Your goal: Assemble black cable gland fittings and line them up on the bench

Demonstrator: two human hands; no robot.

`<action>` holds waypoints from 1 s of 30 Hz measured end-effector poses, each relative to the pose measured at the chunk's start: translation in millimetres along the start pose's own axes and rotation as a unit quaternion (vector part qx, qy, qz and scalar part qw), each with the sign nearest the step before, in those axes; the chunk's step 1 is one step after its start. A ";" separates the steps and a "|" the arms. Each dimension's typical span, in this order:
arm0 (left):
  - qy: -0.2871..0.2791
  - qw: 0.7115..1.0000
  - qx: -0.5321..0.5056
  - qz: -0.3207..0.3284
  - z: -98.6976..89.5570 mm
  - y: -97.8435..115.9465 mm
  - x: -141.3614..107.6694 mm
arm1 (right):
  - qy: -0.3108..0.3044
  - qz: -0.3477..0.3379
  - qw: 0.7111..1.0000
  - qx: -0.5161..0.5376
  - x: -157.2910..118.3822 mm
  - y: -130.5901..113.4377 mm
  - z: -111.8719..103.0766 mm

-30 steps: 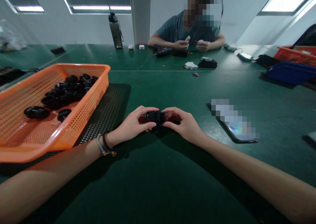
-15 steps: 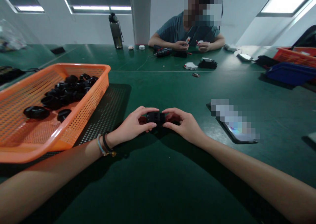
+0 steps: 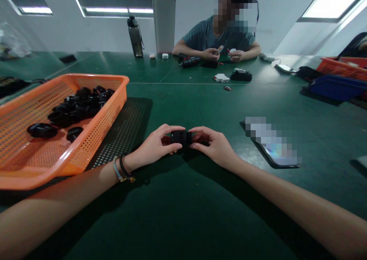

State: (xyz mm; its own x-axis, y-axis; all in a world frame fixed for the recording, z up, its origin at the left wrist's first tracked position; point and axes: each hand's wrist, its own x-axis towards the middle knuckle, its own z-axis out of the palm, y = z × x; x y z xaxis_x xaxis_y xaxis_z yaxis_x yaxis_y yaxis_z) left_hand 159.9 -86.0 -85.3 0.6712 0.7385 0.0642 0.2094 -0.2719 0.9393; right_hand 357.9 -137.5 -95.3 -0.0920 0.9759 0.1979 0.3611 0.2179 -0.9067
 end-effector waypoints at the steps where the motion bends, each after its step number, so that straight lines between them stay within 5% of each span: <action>1: 0.000 1.000 0.000 0.000 0.2 0.0 -0.1 | 0.000 0.001 1.000 0.001 0.0 0.3 0.1; 30: 0.003 1.000 0.018 0.004 -0.3 2.4 -1.7 | -0.002 0.006 1.000 0.004 -0.5 3.2 0.1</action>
State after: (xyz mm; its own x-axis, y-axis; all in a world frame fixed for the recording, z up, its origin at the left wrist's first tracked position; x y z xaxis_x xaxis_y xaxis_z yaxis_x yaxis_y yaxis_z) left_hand 159.1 -87.7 -83.0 0.6694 0.7392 0.0737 0.2291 -0.2998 0.9261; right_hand 359.1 -137.3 -98.3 -0.0920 0.9784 0.1849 0.3545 0.2057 -0.9121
